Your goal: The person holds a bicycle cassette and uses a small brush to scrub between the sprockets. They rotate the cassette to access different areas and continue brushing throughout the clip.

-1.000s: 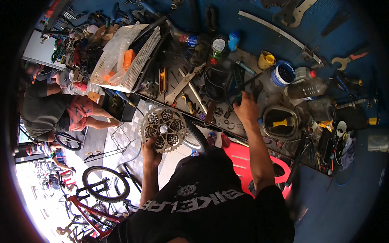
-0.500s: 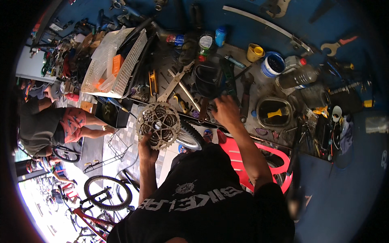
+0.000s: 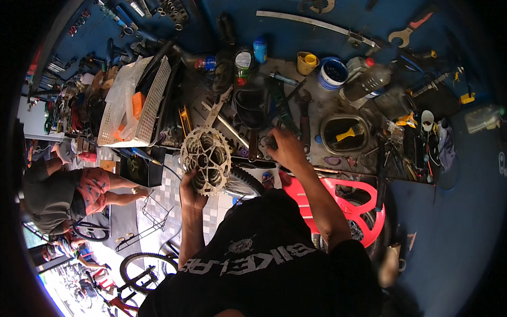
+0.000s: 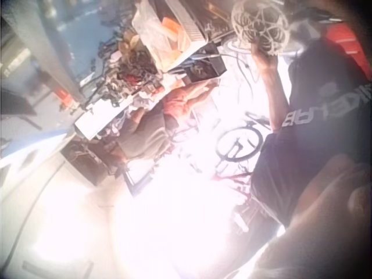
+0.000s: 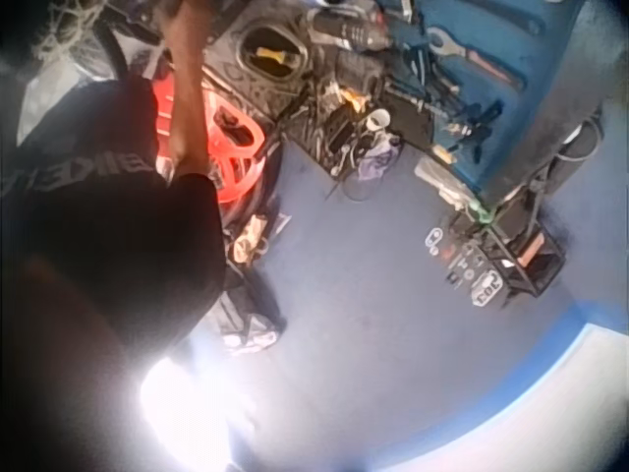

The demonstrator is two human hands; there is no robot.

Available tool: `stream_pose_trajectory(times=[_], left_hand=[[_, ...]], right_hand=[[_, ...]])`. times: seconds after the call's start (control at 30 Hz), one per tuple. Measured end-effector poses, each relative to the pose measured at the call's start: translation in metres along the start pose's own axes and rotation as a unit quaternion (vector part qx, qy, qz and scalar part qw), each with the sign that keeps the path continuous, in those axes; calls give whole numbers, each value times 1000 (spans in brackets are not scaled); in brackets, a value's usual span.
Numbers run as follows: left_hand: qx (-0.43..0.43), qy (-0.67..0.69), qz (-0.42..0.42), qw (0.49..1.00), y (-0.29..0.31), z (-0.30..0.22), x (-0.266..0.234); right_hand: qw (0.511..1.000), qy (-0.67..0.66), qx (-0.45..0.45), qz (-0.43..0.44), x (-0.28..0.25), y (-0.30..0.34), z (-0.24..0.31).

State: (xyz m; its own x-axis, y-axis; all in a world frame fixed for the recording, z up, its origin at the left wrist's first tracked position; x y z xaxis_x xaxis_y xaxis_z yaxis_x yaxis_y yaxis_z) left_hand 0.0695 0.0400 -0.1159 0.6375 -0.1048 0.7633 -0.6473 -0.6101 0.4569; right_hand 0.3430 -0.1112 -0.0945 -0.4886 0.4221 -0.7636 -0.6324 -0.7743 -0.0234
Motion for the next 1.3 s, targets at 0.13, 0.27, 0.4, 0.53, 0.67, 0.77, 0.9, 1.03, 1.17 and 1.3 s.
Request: stream_pose_trajectory(times=[0.13, 0.27, 0.4, 0.53, 0.67, 0.77, 0.9, 1.03, 1.17, 1.3], left_hand=[[-43, -4, 8, 999, -2, 11, 5], [-129, -3, 46, 991, -1, 42, 23], [-166, -3, 98, 981, -4, 67, 53], [-199, -34, 104, 974, -10, 81, 69], [-232, -58, 80, 968, -15, 94, 70], [-210, -66, 88, 972, -18, 95, 72], [-204, -31, 88, 974, -17, 86, 71], [-143, -39, 67, 987, -18, 61, 61], [-123, -8, 71, 990, -14, 49, 53], [-102, 1, 52, 993, -8, 41, 39]], right_hand=[[989, -144, -35, -19, -12, 12, 26], [959, -216, -181, 6, -22, 17, 67], [943, -262, -202, 29, -29, 22, 74], [954, -221, -203, 5, -46, 34, 69], [971, -193, -139, -9, -68, 39, 28], [970, -191, -13, -147, -125, 36, -73], [850, 263, 379, -254, -225, 72, -258], [802, 396, 406, -187, -242, 105, -320], [818, 282, 492, -97, -232, 120, -352], [832, 248, 479, -130, -245, 124, -370]])
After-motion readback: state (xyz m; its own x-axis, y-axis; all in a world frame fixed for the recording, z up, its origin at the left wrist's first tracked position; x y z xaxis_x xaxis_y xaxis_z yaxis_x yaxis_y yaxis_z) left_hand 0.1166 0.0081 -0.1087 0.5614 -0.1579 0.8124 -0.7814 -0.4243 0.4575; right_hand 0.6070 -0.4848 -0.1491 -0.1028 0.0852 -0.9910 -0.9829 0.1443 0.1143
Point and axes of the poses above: each hand's wrist, its own y-axis away from the middle knuckle, its own x-axis out of the palm, z = x × y, the point moved 9 cm from there along -y, towards the middle knuckle, and after that the axes turned 3 degrees about -z, right-handed, at the moved point
